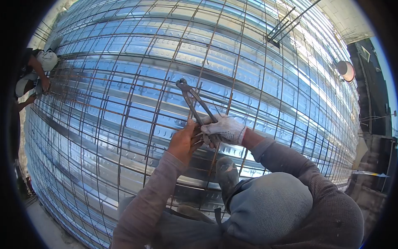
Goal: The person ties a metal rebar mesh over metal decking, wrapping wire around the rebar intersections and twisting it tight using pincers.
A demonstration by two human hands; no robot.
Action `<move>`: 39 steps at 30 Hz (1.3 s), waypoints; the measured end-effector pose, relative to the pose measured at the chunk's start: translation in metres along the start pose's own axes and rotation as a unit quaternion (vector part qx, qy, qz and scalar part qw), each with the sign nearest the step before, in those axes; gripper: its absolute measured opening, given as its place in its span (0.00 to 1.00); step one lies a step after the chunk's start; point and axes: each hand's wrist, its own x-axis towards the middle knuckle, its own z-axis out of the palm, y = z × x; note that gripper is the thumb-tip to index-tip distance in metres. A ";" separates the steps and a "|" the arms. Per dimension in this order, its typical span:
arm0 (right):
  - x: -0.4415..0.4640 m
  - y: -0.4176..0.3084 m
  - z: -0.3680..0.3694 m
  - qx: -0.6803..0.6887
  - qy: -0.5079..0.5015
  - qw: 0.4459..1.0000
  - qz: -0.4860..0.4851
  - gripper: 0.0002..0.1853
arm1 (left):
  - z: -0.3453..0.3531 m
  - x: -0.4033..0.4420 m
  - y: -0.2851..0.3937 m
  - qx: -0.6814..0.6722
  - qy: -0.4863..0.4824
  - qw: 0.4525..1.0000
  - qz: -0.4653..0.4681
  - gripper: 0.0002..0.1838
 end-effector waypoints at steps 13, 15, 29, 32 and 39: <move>0.041 0.058 0.035 -0.434 0.008 0.876 -0.211 0.32 | -0.018 -0.007 -0.041 -0.369 0.228 0.899 0.064 0.37; 0.042 0.046 0.023 -0.234 -0.126 0.947 -0.179 0.23 | -0.015 -0.008 -0.014 -0.335 0.272 0.898 0.087 0.27; 0.064 -0.047 0.034 -0.339 -0.122 0.932 0.033 0.32 | -0.051 -0.011 0.070 -0.123 0.368 0.854 0.346 0.10; 0.065 -0.023 0.040 -0.390 -0.066 0.913 -0.098 0.30 | -0.076 -0.019 0.072 0.022 0.347 0.830 0.435 0.10; 0.065 -0.051 -0.003 -0.211 -0.194 0.940 -0.186 0.19 | -0.101 -0.036 0.079 0.016 0.099 0.898 0.428 0.14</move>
